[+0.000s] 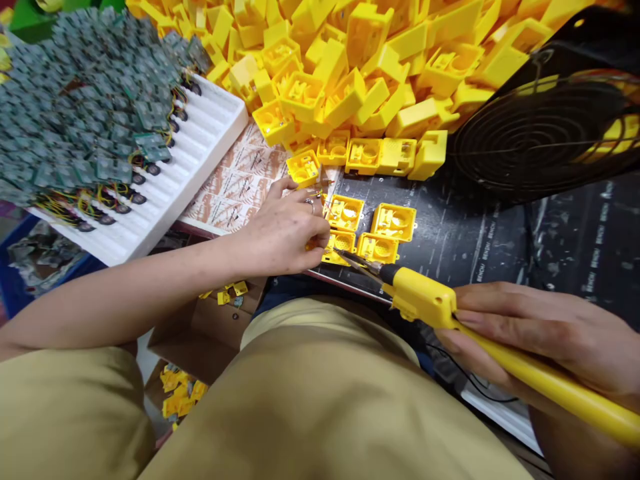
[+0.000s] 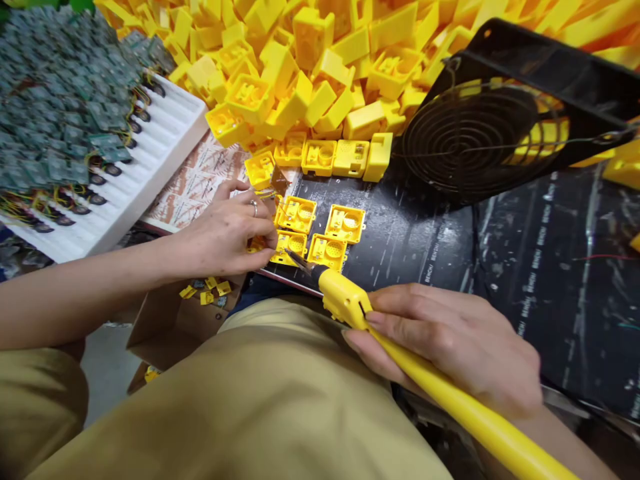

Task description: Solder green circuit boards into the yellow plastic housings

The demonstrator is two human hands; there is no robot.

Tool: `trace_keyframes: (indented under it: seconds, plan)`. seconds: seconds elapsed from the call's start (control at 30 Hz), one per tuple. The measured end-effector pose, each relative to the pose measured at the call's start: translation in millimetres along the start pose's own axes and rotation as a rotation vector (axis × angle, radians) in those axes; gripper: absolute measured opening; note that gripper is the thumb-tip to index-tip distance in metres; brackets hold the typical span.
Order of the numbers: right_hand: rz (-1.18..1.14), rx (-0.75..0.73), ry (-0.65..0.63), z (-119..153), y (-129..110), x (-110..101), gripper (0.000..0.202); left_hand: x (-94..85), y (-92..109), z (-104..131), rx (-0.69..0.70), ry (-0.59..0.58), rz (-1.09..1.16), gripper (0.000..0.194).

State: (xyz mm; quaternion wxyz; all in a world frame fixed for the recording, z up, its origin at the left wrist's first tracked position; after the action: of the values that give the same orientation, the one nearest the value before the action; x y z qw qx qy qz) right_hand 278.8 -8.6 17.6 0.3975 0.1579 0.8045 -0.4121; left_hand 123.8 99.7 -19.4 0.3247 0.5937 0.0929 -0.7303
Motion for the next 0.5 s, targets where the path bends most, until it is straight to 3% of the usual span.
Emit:
trace_keyframes:
  seconds: [0.27, 0.5]
  plan:
    - [0.090, -0.068, -0.112, -18, -14, 11, 0.027, 2.8, 5, -8, -0.002, -0.077, -0.050, 0.016]
    - [0.104, -0.137, -0.145, -16, -18, -3, 0.007, 4.4, 8, -15, -0.009, -0.145, -0.094, 0.015]
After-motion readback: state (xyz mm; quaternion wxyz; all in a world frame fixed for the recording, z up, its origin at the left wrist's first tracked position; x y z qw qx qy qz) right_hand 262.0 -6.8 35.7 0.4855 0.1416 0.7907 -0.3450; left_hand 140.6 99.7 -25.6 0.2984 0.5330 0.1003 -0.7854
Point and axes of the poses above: each hand's wrist, its own z-axis away from the middle knuckle, its own x-axis out of the palm, y = z × x, the point moved 10 cm from there along -z, towards the middle knuckle, and after that the axes turned 12 degrees about -y, right-handed, at the moved point
